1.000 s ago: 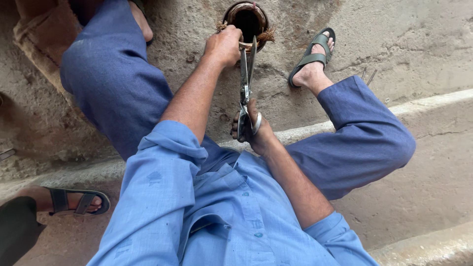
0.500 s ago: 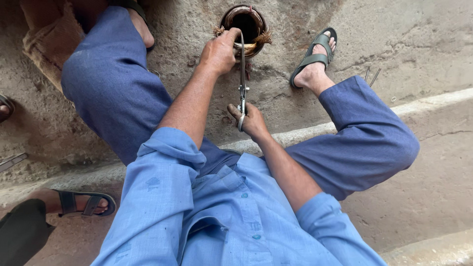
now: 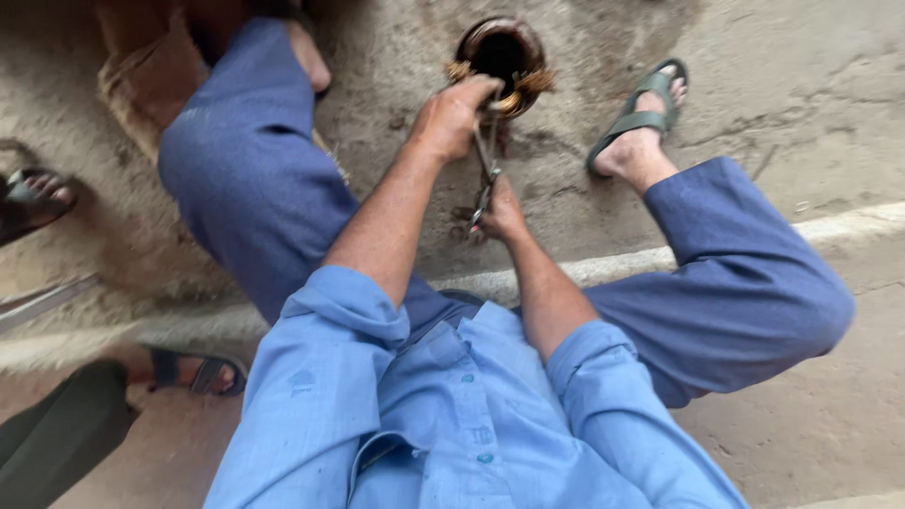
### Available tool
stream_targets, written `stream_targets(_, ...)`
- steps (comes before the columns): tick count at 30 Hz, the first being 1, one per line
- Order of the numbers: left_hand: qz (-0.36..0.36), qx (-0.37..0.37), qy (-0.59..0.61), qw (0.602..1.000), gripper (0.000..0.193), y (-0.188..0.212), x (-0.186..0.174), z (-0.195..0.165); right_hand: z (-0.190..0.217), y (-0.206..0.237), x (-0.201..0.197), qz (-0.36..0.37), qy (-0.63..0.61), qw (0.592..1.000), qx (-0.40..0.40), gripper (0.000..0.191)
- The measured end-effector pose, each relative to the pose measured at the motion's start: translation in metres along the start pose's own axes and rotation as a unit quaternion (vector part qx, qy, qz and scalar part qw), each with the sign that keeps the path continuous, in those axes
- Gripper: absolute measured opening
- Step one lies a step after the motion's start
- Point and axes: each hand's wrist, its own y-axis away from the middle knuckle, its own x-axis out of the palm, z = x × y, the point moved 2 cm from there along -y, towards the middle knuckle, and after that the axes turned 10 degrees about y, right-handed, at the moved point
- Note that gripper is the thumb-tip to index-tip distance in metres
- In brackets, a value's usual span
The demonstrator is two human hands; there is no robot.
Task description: The person sits on the ground and uses large shears to cut a coiled copper wire held in a cylindrical container. They repeatedly pull out sections of wire, cut them, and place the cut pieces back into the container.
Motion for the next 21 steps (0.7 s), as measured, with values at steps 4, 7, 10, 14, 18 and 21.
stream_targets(4,-0.097,0.010,0.010,0.995,0.047,0.017,0.009,0.007,0.016,0.007,-0.006,-0.010,-0.034,0.998,-0.058,0.087)
stream_targets(7,-0.151,-0.071,0.073,0.983,0.040,0.035,0.011,0.006,0.028,0.011,-0.006,0.101,-0.138,0.976,0.135,0.053)
stream_targets(10,-0.149,-0.272,0.180,0.934,0.041,0.059,0.021,-0.001,0.037,-0.004,-0.015,0.057,-0.308,0.938,0.150,0.028)
stream_targets(14,-0.112,-0.383,0.317,0.860,0.077,0.086,0.041,-0.017,0.037,-0.015,-0.020,0.001,-0.199,0.971,0.136,0.030)
stream_targets(18,-0.049,-0.419,0.423,0.802,0.102,0.096,0.052,-0.021,0.043,-0.015,-0.020,-0.027,-0.147,0.980,0.135,0.057)
stream_targets(21,0.017,-0.370,0.500,0.783,0.109,0.094,0.052,-0.020,0.048,-0.010,-0.025,-0.031,-0.095,0.987,0.127,0.063)
